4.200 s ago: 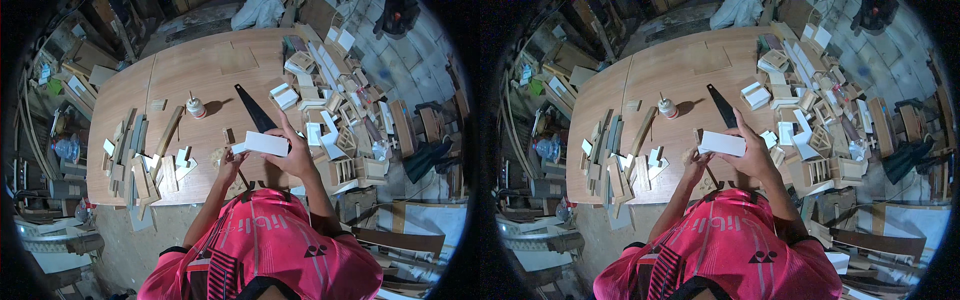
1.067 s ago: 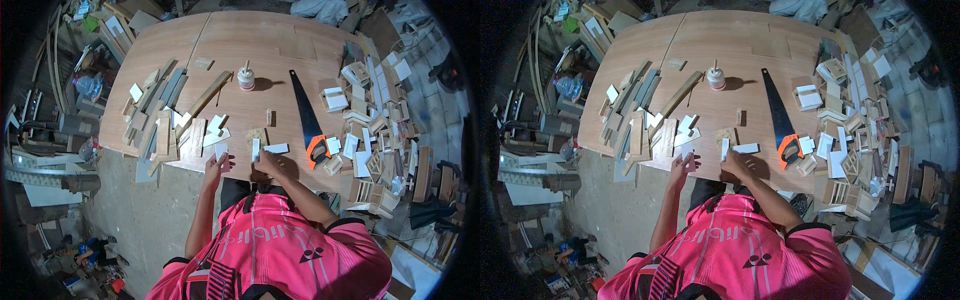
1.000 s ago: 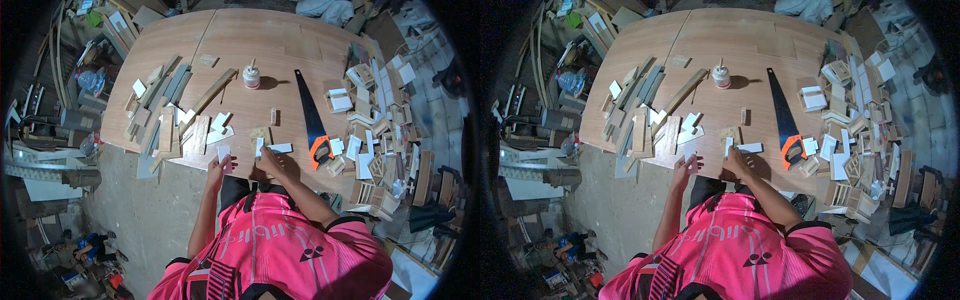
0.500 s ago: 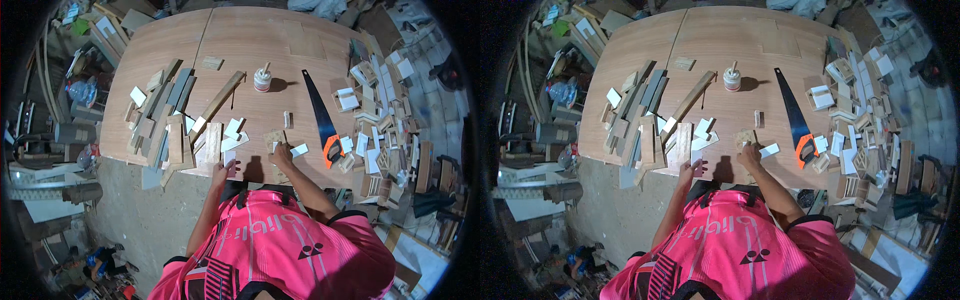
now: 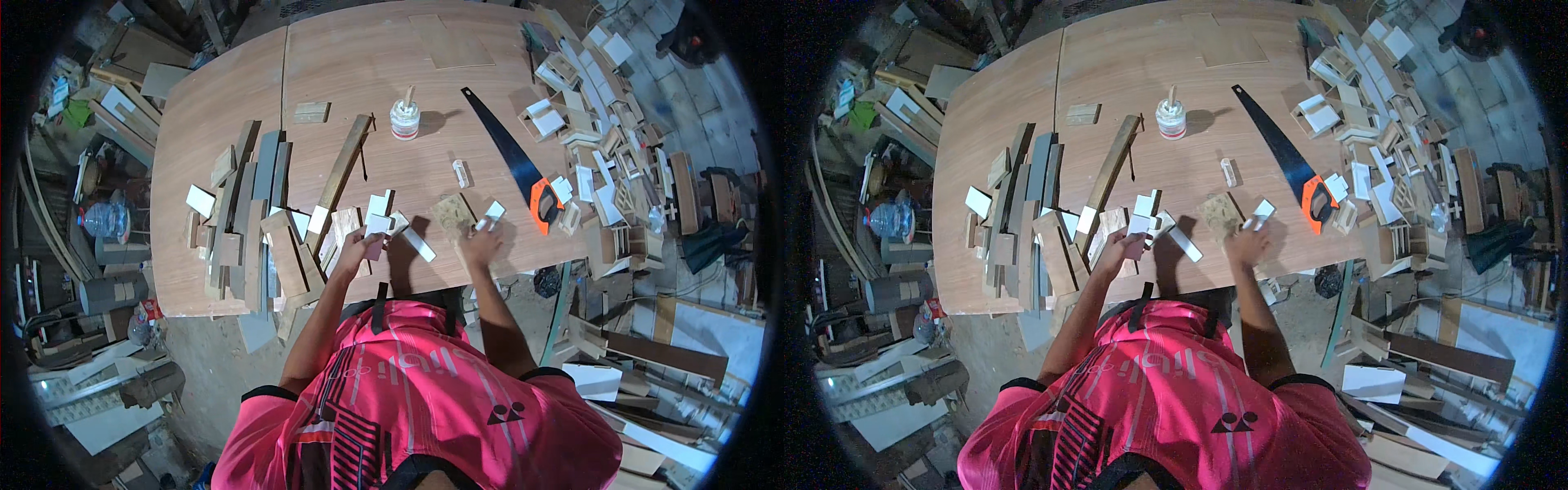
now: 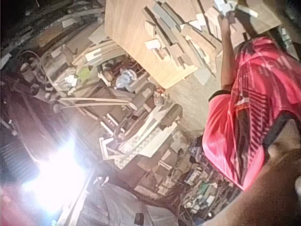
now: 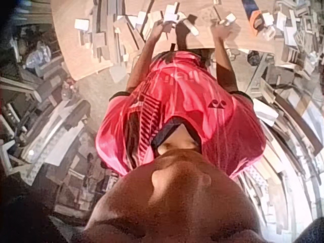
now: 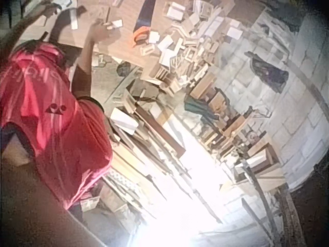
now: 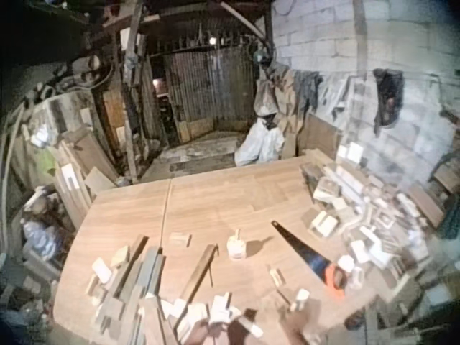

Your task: Applying glue to small wooden blocks and assembling them into a rectangular frame or box structure.

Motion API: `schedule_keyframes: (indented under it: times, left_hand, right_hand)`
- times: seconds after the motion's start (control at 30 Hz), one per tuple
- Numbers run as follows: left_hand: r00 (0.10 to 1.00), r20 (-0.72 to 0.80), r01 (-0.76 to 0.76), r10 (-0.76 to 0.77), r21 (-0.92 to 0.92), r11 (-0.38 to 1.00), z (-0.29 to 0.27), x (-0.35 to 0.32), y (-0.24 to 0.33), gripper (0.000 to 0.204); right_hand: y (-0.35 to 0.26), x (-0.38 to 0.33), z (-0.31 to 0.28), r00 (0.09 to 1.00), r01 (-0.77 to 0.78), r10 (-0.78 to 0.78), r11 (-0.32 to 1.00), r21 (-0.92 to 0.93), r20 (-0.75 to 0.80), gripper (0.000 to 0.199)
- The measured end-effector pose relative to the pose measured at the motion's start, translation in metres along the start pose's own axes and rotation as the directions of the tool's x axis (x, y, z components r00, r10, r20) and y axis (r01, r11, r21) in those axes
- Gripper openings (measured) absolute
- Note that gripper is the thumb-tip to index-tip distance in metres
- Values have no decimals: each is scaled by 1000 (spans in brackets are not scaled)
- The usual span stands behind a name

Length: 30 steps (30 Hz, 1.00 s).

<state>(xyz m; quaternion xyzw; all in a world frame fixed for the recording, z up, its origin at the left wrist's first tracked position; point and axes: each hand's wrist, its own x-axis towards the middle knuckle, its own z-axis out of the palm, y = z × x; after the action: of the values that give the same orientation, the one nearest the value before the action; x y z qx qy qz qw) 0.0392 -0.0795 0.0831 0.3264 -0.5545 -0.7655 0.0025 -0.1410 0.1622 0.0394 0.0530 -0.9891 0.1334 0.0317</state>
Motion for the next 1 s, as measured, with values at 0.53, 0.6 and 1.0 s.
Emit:
schedule_keyframes:
  times: [0.53,0.6,1.0]
  left_hand:
    - [990,-137,0,-17,-122,993,-33,-37,-14,23]
    - [992,-129,1,-13,-93,996,-31,-38,-12,23]
    - [960,266,10,90,-351,936,40,-68,79,42]
  right_hand:
    - [-39,-55,27,932,279,-356,825,491,68,39]
    - [-43,-54,24,923,321,-361,914,250,134,49]
    - [20,-13,-19,844,131,-137,990,49,518,102]
